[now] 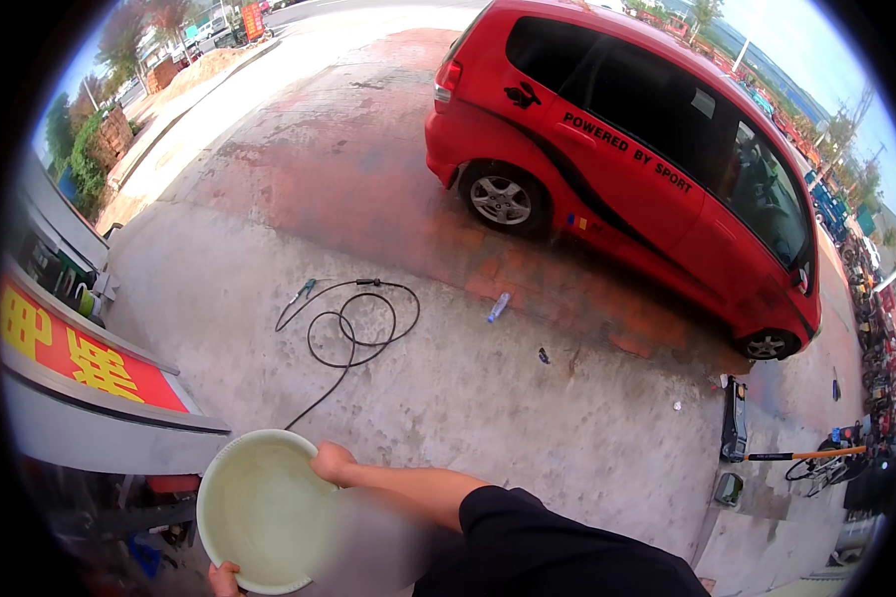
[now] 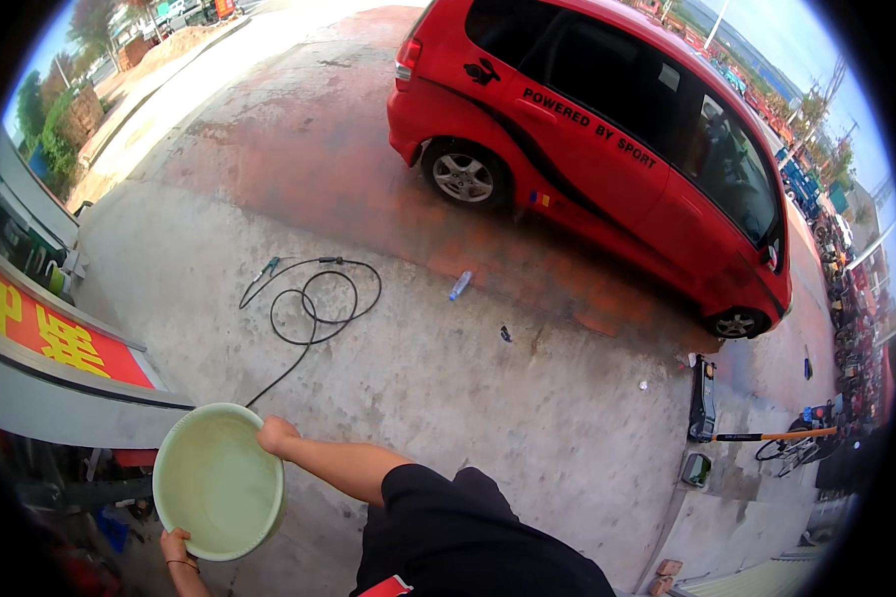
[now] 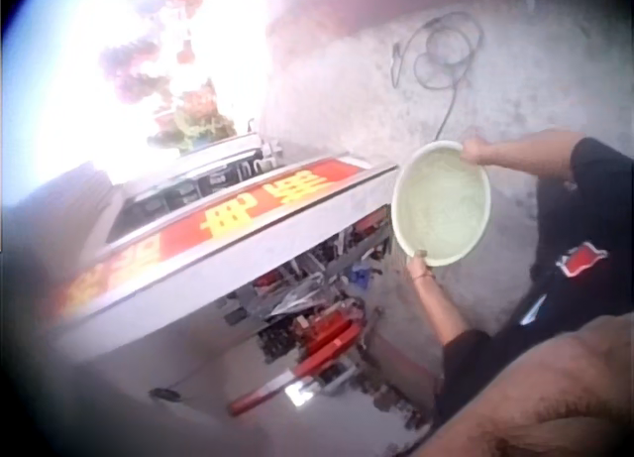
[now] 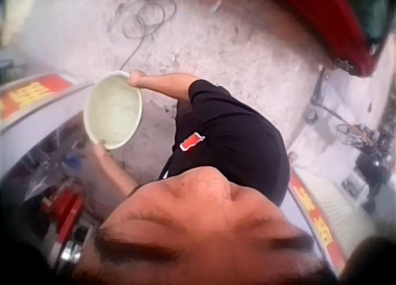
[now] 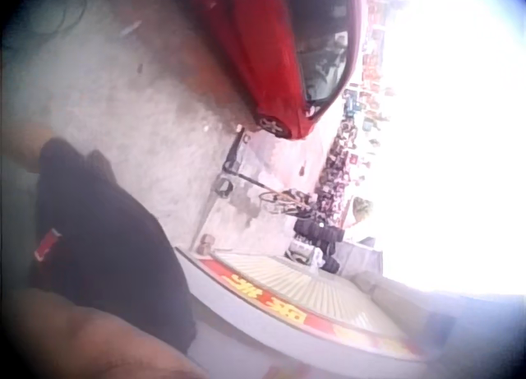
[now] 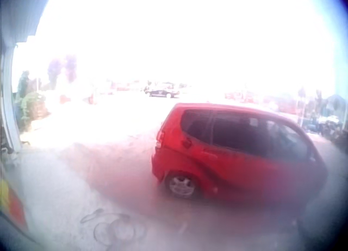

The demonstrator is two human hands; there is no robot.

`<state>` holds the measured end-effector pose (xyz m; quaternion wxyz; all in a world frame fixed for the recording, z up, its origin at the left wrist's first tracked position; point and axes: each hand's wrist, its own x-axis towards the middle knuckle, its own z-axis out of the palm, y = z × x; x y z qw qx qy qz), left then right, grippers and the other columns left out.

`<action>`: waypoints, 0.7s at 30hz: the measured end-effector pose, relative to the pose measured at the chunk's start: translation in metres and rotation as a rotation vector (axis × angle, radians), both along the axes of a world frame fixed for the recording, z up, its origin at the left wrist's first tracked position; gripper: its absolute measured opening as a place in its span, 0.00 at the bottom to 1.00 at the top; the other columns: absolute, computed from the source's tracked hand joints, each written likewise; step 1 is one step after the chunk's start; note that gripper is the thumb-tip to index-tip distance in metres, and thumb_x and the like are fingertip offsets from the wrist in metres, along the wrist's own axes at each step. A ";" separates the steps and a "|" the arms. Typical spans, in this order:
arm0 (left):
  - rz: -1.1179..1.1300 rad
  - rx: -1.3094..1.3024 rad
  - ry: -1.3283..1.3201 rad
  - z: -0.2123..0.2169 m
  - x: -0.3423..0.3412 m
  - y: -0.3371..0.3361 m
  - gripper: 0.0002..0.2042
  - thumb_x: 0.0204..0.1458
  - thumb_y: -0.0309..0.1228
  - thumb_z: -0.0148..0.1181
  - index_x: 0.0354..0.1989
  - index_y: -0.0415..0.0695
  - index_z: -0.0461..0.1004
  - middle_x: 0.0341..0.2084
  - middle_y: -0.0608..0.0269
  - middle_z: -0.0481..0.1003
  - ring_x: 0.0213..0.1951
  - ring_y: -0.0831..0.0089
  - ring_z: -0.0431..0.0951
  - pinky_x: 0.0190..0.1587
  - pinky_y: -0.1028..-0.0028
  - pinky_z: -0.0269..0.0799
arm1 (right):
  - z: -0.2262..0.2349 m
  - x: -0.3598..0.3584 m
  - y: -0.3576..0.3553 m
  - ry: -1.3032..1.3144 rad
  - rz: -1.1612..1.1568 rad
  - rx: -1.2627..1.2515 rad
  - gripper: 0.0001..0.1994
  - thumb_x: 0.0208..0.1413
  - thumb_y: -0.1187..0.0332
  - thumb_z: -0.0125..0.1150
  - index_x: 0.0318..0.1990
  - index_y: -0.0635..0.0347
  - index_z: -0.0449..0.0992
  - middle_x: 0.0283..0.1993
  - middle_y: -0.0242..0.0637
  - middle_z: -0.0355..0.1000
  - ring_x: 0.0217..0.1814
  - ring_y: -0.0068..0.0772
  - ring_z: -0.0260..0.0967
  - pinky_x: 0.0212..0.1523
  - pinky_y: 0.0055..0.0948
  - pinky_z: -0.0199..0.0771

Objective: The person fills a yellow basin with water from a tap in a bathroom, carries it to a red car parked outside a garage, and pours the water over the car's body. The person repeats this process multiple times, refilling the basin and pouring water on the car.

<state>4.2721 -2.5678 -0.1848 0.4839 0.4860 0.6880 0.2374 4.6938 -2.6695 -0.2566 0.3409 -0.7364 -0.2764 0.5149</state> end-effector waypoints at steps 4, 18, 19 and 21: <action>0.229 -0.062 0.166 -0.015 -0.004 -0.043 0.25 0.34 0.18 0.45 0.48 0.33 0.67 0.34 0.50 0.72 0.33 0.50 0.76 0.39 0.57 0.74 | -0.052 -0.021 -0.020 -0.004 0.074 -0.011 0.17 0.46 0.65 0.54 0.42 0.64 0.79 0.45 0.54 0.75 0.48 0.50 0.74 0.49 0.42 0.73; -0.711 -0.090 -0.119 0.016 0.698 -0.116 0.17 0.39 0.18 0.48 0.42 0.30 0.68 0.34 0.46 0.74 0.33 0.53 0.77 0.36 0.56 0.77 | -0.021 0.495 -0.323 0.111 -0.815 0.260 0.15 0.44 0.73 0.58 0.41 0.70 0.75 0.32 0.46 0.75 0.28 0.39 0.76 0.24 0.39 0.78; -0.796 -0.113 -0.167 -0.010 0.766 -0.145 0.16 0.41 0.18 0.49 0.42 0.32 0.69 0.34 0.49 0.75 0.35 0.55 0.77 0.38 0.57 0.76 | 0.006 0.528 -0.387 0.010 -0.918 0.213 0.14 0.46 0.73 0.57 0.41 0.70 0.74 0.32 0.46 0.75 0.28 0.39 0.77 0.25 0.38 0.79; -1.054 -0.216 -0.177 -0.054 0.901 -0.206 0.14 0.41 0.18 0.53 0.40 0.34 0.72 0.33 0.53 0.76 0.33 0.60 0.77 0.38 0.61 0.76 | 0.059 0.560 -0.503 -0.138 -1.076 0.116 0.13 0.45 0.74 0.56 0.39 0.71 0.75 0.36 0.50 0.77 0.32 0.42 0.79 0.22 0.38 0.78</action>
